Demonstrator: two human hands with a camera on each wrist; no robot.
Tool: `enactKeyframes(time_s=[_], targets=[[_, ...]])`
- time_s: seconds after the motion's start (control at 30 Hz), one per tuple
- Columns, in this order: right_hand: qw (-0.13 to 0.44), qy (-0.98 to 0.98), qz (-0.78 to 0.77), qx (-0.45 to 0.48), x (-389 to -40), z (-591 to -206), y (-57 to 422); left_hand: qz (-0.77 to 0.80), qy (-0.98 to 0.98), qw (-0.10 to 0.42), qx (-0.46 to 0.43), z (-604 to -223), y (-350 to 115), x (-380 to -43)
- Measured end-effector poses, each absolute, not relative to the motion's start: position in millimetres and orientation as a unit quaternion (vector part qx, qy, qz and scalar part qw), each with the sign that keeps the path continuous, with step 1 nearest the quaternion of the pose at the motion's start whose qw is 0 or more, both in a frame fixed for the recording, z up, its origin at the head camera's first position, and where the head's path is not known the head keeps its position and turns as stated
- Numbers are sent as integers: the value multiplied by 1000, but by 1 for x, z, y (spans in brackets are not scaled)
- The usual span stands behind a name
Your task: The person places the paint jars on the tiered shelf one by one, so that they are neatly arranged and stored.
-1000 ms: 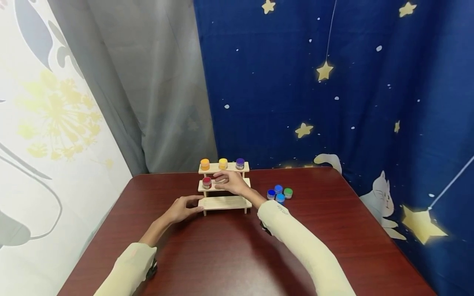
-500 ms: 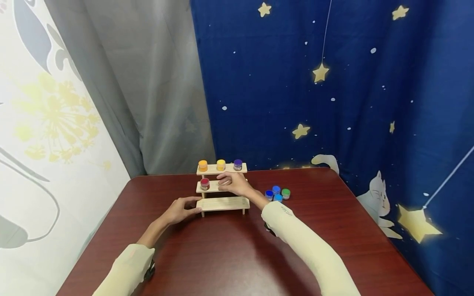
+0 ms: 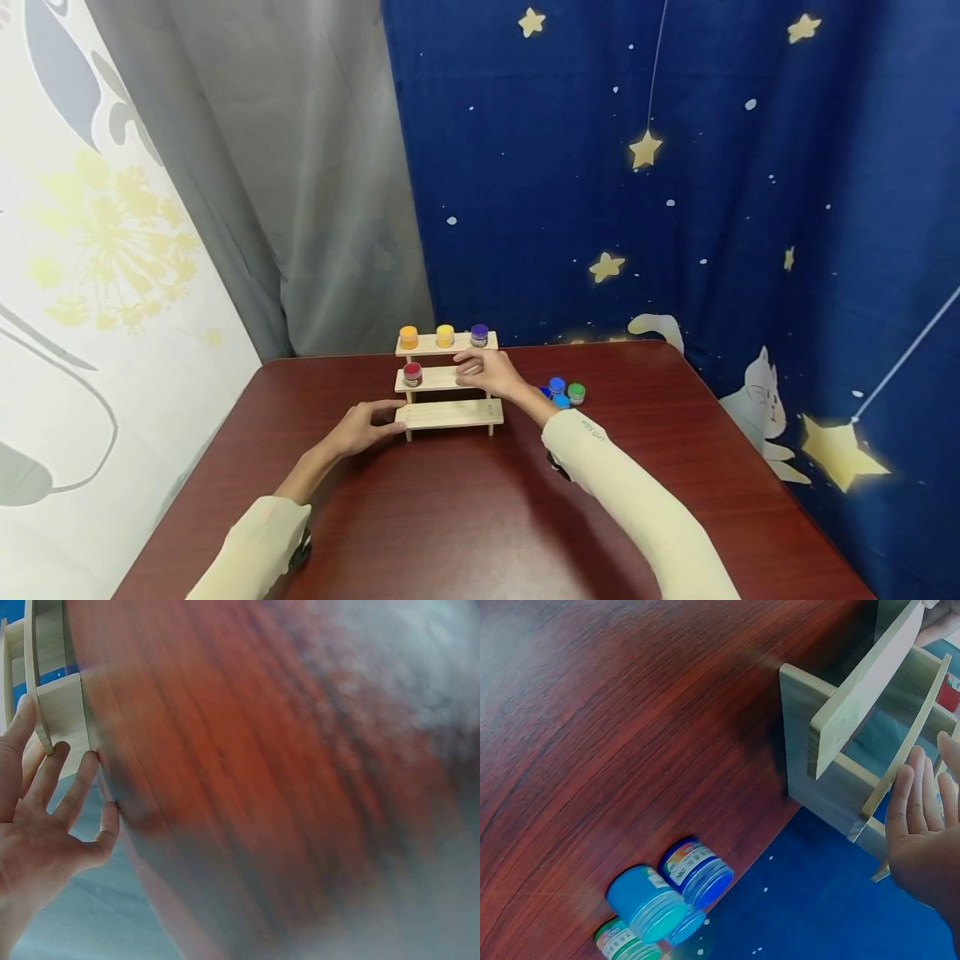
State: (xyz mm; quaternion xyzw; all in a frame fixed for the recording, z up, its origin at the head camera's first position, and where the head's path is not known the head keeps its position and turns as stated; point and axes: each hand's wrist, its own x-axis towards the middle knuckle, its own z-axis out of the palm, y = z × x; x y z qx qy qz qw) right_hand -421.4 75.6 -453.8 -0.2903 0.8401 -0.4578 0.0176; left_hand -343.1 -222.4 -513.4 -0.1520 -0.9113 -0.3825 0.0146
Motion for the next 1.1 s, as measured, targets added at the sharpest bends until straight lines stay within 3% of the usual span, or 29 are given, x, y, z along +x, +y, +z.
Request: enactKeyframes(time_s=[1.1], targets=[[-10, 841, -456, -290, -419, -457, 122, -383, -913, 9, -143, -509, -221, -340]])
